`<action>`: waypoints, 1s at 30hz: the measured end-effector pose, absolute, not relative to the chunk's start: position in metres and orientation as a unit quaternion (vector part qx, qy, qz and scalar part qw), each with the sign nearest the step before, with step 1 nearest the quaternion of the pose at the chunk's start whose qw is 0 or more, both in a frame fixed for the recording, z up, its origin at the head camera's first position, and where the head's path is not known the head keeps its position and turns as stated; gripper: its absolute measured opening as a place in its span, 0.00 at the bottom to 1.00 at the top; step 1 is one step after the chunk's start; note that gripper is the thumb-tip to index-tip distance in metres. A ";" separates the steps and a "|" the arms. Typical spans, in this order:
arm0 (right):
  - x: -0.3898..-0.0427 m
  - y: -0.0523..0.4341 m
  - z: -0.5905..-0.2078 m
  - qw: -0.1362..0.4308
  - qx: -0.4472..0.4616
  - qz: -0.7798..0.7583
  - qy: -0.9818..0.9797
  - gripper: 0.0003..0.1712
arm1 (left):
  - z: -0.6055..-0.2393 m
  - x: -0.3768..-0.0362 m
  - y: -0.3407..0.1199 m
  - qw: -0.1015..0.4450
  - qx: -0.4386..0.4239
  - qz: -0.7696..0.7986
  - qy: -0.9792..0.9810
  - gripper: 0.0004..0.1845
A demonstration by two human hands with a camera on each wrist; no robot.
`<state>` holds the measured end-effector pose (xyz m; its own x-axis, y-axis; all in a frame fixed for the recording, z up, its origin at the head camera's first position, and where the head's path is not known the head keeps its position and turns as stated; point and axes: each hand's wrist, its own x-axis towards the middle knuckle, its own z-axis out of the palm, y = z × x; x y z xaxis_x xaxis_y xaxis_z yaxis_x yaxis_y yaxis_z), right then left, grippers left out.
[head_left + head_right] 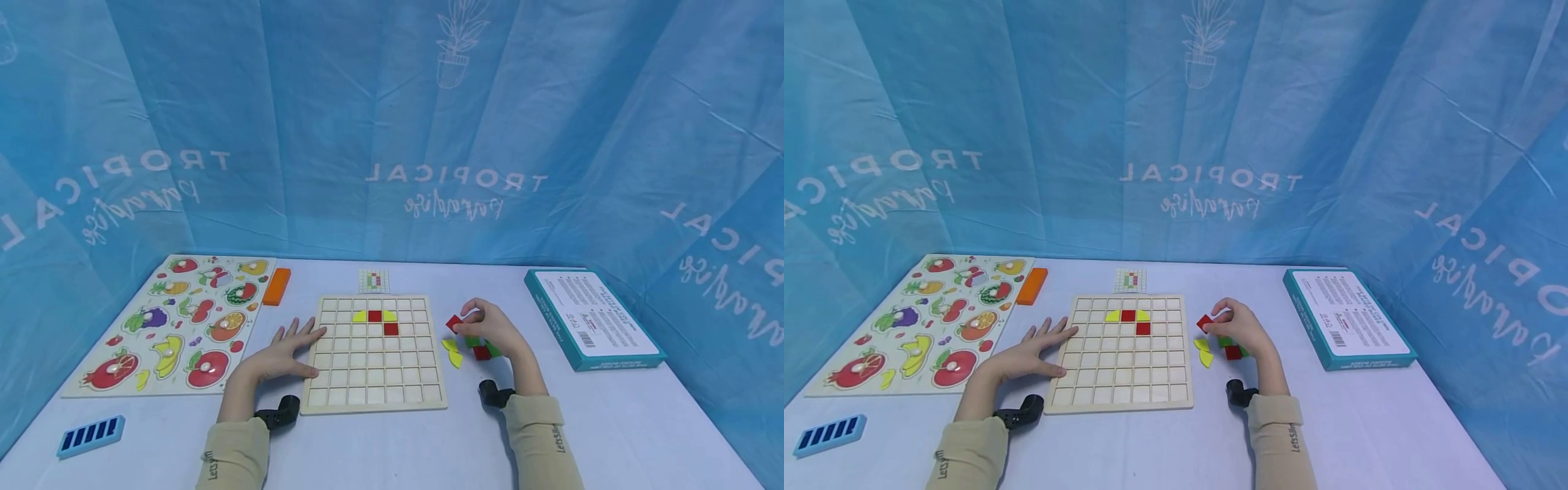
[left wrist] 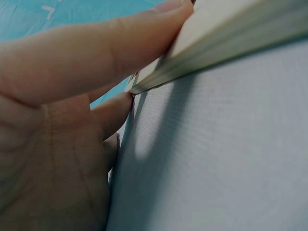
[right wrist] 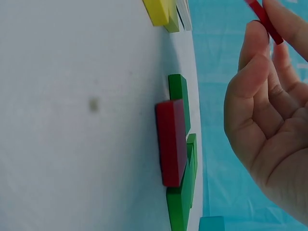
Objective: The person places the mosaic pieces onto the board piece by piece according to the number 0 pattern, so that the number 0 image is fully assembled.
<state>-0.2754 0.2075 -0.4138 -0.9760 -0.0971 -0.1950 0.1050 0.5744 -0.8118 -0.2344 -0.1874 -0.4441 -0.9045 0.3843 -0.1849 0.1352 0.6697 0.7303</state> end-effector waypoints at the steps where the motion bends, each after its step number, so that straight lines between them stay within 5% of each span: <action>1: -0.275 0.207 -0.414 0.110 0.003 -0.460 0.881 0.22 | -0.444 -0.234 -0.187 0.164 0.144 0.380 0.899 0.48; 30: -0.282 0.170 -0.411 0.111 -0.058 -0.475 0.871 0.11 | -0.443 -0.234 -0.186 0.165 0.135 0.389 0.896 0.48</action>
